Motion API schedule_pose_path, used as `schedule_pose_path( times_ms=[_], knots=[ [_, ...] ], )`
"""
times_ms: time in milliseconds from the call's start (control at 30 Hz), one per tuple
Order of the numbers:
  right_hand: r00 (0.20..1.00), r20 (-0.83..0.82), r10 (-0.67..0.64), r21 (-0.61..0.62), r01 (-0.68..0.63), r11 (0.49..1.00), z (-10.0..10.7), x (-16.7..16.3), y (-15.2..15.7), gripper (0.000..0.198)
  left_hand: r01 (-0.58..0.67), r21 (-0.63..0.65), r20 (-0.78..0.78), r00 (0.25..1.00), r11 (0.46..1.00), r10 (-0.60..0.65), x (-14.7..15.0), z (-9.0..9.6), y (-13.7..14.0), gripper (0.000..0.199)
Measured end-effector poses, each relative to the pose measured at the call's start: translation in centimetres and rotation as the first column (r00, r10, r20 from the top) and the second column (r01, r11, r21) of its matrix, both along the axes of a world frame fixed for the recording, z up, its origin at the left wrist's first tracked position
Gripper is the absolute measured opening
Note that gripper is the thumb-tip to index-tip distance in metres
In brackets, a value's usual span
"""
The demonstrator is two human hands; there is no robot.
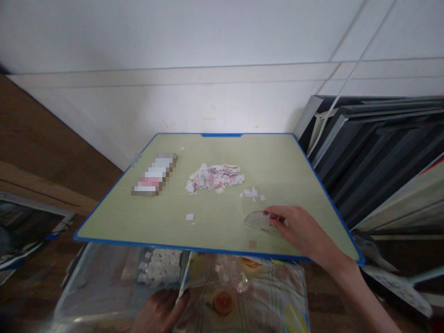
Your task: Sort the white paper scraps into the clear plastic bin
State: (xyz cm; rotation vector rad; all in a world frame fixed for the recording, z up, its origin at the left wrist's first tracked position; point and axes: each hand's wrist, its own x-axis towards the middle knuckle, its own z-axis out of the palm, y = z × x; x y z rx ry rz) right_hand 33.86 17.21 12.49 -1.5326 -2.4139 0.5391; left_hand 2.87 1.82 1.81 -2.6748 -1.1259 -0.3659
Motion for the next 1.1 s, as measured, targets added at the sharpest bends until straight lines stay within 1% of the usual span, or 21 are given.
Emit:
schedule_pose_path(
  times_ms=[67, 200, 333, 400, 533, 567, 600, 633, 667, 700, 733, 800, 867, 933, 1000, 1100],
  knots=[
    [1.000, -0.011, 0.019, -0.017, -0.019, 1.000, -0.1, 0.0, -0.3, 0.026, 0.003, 0.012, 0.003, 1.000, 1.000, -0.003, 0.0, 0.0, 0.0, 0.054],
    [0.995, -0.028, 0.095, -0.024, -0.095, 0.995, -0.7, -0.5, -2.0, 0.027, 0.002, 0.006, -0.006, 1.000, 1.000, -0.002, -0.1, -0.1, -0.1, 0.057],
    [0.993, -0.004, 0.115, 0.047, -0.115, 0.992, -1.0, -0.6, -3.1, 0.025, -0.008, -0.005, 0.001, 1.000, 1.000, 0.008, -0.3, -0.4, -0.2, 0.052],
    [0.991, 0.006, 0.134, 0.095, -0.134, 0.986, -0.9, -0.8, -3.5, 0.024, -0.013, -0.003, 0.000, 1.000, 1.000, 0.013, -0.2, -0.4, -0.2, 0.050],
    [0.969, 0.000, 0.246, 0.138, -0.244, 0.960, 0.1, -1.2, -4.3, 0.023, -0.008, 0.009, 0.006, 1.000, 1.000, 0.008, -0.1, -0.1, 0.0, 0.055],
    [0.971, -0.006, 0.239, 0.147, -0.235, 0.961, 0.4, -1.2, -4.2, 0.023, -0.007, 0.016, 0.008, 1.000, 1.000, 0.007, -0.1, 0.0, 0.1, 0.055],
    [0.981, -0.014, 0.194, 0.161, -0.189, 0.969, 0.7, -1.0, -3.9, 0.022, -0.008, 0.020, 0.006, 1.000, 1.000, 0.008, -0.1, 0.0, 0.1, 0.055],
    [0.993, -0.026, 0.117, 0.180, -0.110, 0.977, 0.9, -0.7, -3.4, 0.022, -0.006, 0.019, 0.001, 1.000, 1.000, 0.006, -0.1, 0.1, 0.1, 0.053],
    [0.999, -0.045, -0.003, 0.209, 0.012, 0.978, 1.0, -0.3, -2.6, 0.022, -0.002, 0.013, -0.004, 1.000, 1.000, 0.002, -0.1, 0.1, 0.1, 0.051],
    [0.990, -0.064, -0.122, 0.219, 0.133, 0.967, 1.1, 0.1, -1.6, 0.023, 0.002, 0.006, -0.009, 1.000, 1.000, -0.002, -0.1, 0.0, 0.1, 0.050],
    [0.974, -0.072, -0.217, 0.214, 0.228, 0.950, 1.0, 0.6, -0.5, 0.023, 0.004, 0.003, -0.013, 1.000, 1.000, -0.004, -0.1, 0.0, 0.1, 0.049],
    [0.928, -0.082, -0.363, 0.199, 0.372, 0.907, 0.8, 1.5, 1.9, 0.023, 0.000, 0.013, -0.008, 1.000, 1.000, 0.000, -0.1, 0.0, 0.0, 0.048],
    [0.912, -0.082, -0.403, 0.193, 0.411, 0.891, 0.3, 2.1, 3.9, 0.025, -0.011, 0.026, -0.006, 1.000, 1.000, 0.011, -0.1, 0.1, 0.1, 0.050],
    [0.913, -0.076, -0.402, 0.160, 0.409, 0.899, -0.2, 2.2, 5.3, 0.026, -0.012, 0.045, -0.008, 1.000, 0.999, 0.012, -0.1, 0.2, 0.1, 0.054],
    [0.918, -0.070, -0.390, 0.103, 0.396, 0.913, -0.7, 2.0, 6.0, 0.026, -0.003, 0.067, -0.009, 1.000, 0.998, 0.004, -0.1, 0.3, 0.2, 0.058],
    [0.924, -0.074, -0.375, 0.006, 0.376, 0.926, -0.9, 1.2, 6.3, 0.026, -0.003, 0.047, -0.017, 1.000, 0.999, 0.004, 0.0, 0.3, 0.2, 0.057]
  ],
)
